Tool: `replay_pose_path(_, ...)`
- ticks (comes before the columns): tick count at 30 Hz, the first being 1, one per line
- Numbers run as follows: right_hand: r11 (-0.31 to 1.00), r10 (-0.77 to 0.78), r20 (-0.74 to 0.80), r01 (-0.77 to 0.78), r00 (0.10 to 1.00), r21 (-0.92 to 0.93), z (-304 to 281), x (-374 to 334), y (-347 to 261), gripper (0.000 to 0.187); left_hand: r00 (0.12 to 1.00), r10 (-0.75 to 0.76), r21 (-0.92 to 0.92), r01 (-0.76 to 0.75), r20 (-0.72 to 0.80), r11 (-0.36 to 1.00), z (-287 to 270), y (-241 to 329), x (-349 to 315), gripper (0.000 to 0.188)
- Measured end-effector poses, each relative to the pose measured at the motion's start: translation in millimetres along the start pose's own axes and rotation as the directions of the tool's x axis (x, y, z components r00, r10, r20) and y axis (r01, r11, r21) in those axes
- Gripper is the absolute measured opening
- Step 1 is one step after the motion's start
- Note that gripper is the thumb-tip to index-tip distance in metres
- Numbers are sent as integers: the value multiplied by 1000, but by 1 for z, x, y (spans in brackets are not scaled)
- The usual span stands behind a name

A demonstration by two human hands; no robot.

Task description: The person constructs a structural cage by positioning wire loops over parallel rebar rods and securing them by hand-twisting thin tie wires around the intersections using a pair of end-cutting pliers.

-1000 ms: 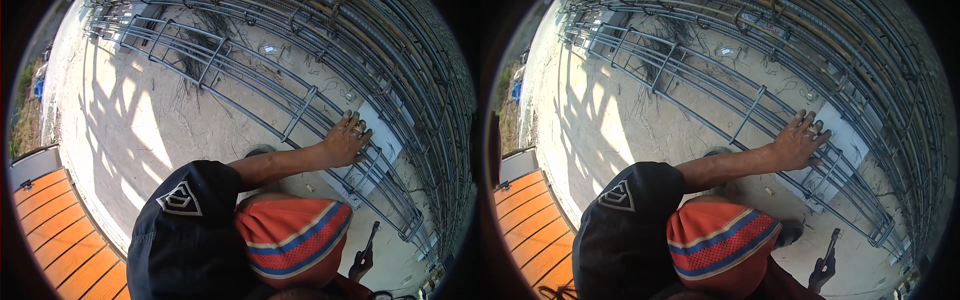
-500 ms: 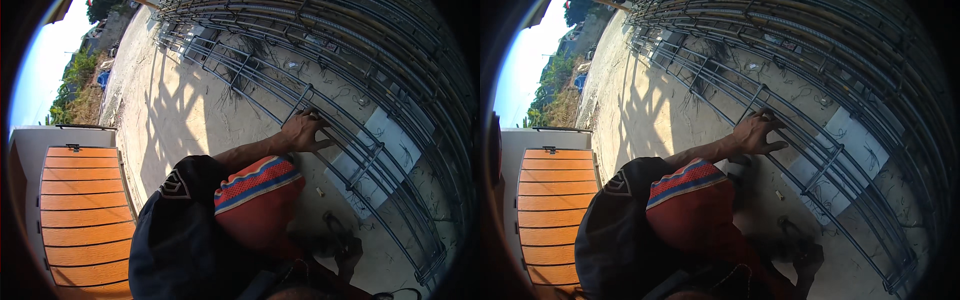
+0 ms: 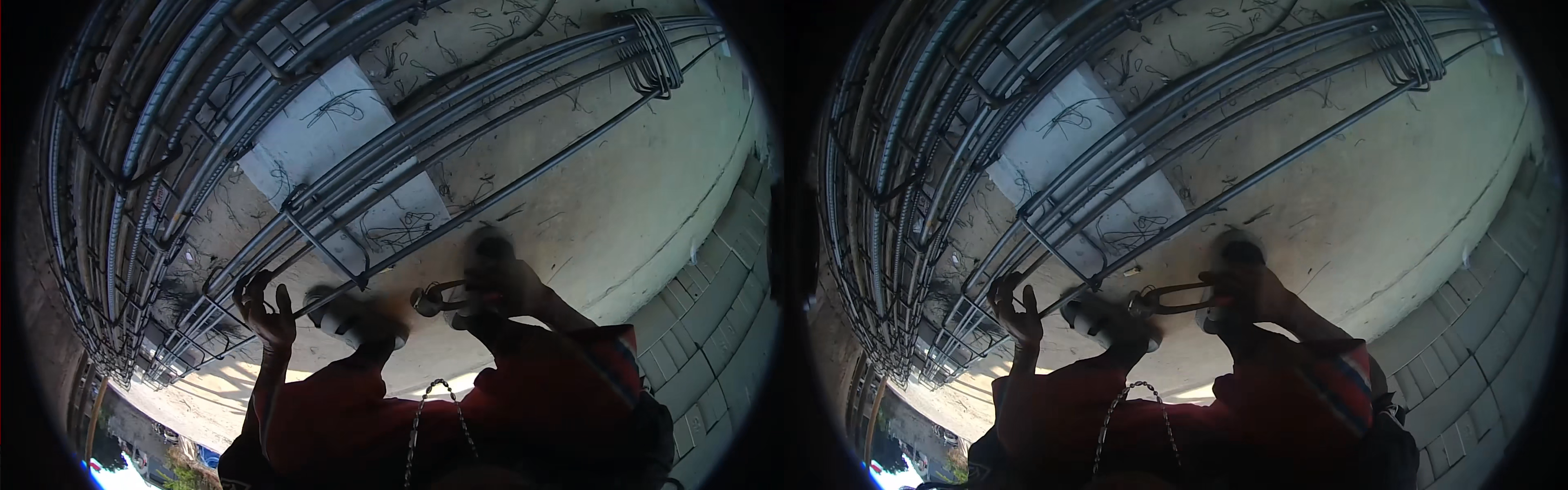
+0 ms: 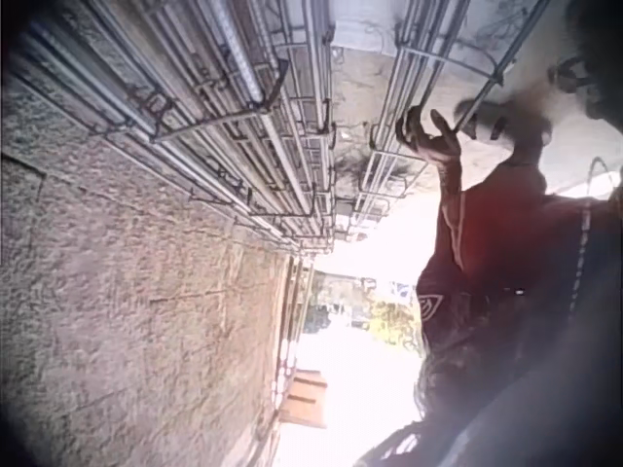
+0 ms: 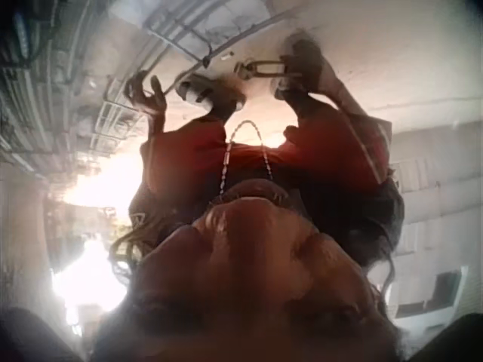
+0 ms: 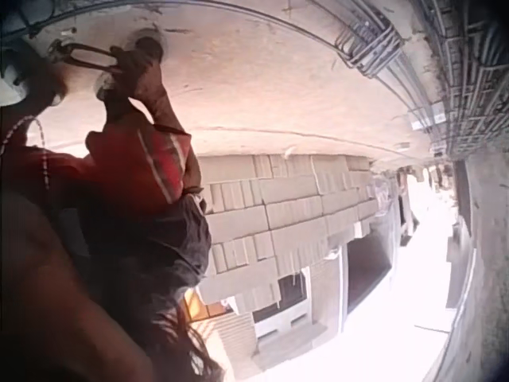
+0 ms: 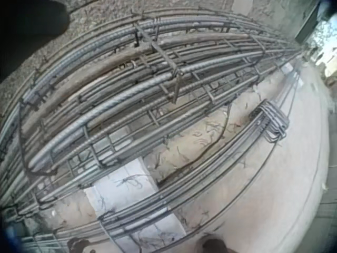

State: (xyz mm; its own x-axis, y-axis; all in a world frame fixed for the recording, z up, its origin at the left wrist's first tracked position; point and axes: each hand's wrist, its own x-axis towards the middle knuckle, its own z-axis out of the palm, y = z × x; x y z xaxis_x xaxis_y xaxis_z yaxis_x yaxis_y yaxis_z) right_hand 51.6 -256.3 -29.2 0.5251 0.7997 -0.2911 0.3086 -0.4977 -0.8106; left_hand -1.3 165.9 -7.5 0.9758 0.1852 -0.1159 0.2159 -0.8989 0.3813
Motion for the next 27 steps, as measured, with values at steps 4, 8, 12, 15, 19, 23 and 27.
replay_pose_path(4, 952, 197, -311, -105, 930, 287, -20, 11, -44, 45, 997, 65, 15, -66, 31, 998, 0, 2, 6, 25)
replay_pose_path(8, 973, 231, -499, -185, 835, 141, -41, 34, -66, 43, 998, 69, 25, -69, 2, 997, -4, -4, 8, 19)
replay_pose_path(12, 906, 422, -436, -364, 795, 215, -78, 27, -115, 35, 994, 111, 9, -111, -8, 994, -6, -17, 7, 13)
replay_pose_path(15, 900, 431, -361, -366, 827, 238, -107, 19, -172, 32, 993, 18, 65, -26, 116, 998, -20, -12, 8, 25)
replay_pose_path(19, 869, 488, -269, -431, 830, 244, -143, -2, -246, 32, 873, -83, -486, 344, 481, 803, -59, 92, -3, 43)
replay_pose_path(23, 857, 506, -332, -419, 796, 301, -176, -1, -320, 34, 737, 244, -776, 606, 630, 175, -169, 232, 14, 48)
replay_pose_path(27, 806, 538, -239, -412, 808, 425, -204, -3, -340, 41, 609, 13, -610, 793, 793, 9, -207, 303, 42, 34)
